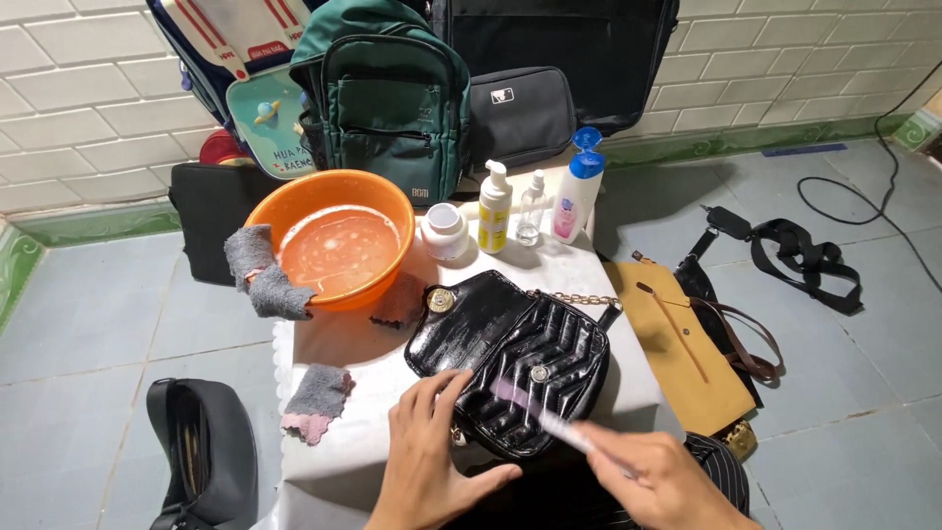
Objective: Cleaning a black leather bag by scrubbing it with a toothbrush and wiping it with a cloth.
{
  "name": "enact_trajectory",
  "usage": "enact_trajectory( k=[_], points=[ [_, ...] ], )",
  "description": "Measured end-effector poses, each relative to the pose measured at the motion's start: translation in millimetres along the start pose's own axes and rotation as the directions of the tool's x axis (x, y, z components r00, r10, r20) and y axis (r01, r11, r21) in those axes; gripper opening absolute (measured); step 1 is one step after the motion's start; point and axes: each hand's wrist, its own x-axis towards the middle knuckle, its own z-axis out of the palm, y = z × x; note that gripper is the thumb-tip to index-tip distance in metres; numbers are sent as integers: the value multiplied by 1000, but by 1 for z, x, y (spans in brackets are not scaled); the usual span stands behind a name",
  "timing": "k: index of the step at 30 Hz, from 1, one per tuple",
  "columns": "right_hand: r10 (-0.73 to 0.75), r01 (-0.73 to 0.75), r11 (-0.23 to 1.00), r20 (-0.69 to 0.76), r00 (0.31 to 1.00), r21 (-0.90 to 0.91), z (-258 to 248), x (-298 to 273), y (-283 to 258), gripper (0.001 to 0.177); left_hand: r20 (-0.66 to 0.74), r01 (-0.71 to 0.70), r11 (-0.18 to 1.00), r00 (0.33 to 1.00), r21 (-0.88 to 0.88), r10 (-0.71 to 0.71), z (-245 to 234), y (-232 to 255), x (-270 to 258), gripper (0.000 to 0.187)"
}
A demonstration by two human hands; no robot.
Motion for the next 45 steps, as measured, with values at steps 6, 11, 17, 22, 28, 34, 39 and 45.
enact_trajectory(
  k=[6,11,17,22,28,34,39,45],
  points=[
    [142,-162,968,-115,983,-190,-8,7,7,45,173,-121,992,978,40,113,-1,-27,21,123],
    [58,-58,998,-31,998,13,0,-5,16,38,171,-147,989,974,-9,146,-3,-30,25,115],
    [-37,35,998,-32,999,-59,0,-40,21,48,106,-147,989,983,-11,147,0,-34,18,104],
    [81,-99,978,-106,991,-182,-2,-52,48,44,90,-136,990,986,-39,139,3,-34,20,101],
    [144,-145,989,-78,987,-6,-1,-48,20,42,106,-110,993,988,-46,114,4,-36,17,101],
    [2,-1,1000,23,1000,-25,23,-44,27,38,109,-93,994,989,-56,99,2,-37,20,103],
    [179,-216,962,-213,961,-167,14,-25,5,50,115,-74,997,990,-34,77,3,-38,19,105],
    [127,-146,980,-140,982,-135,16,-8,7,46,111,-85,996,990,-33,88,4,-38,17,101]
  ],
)
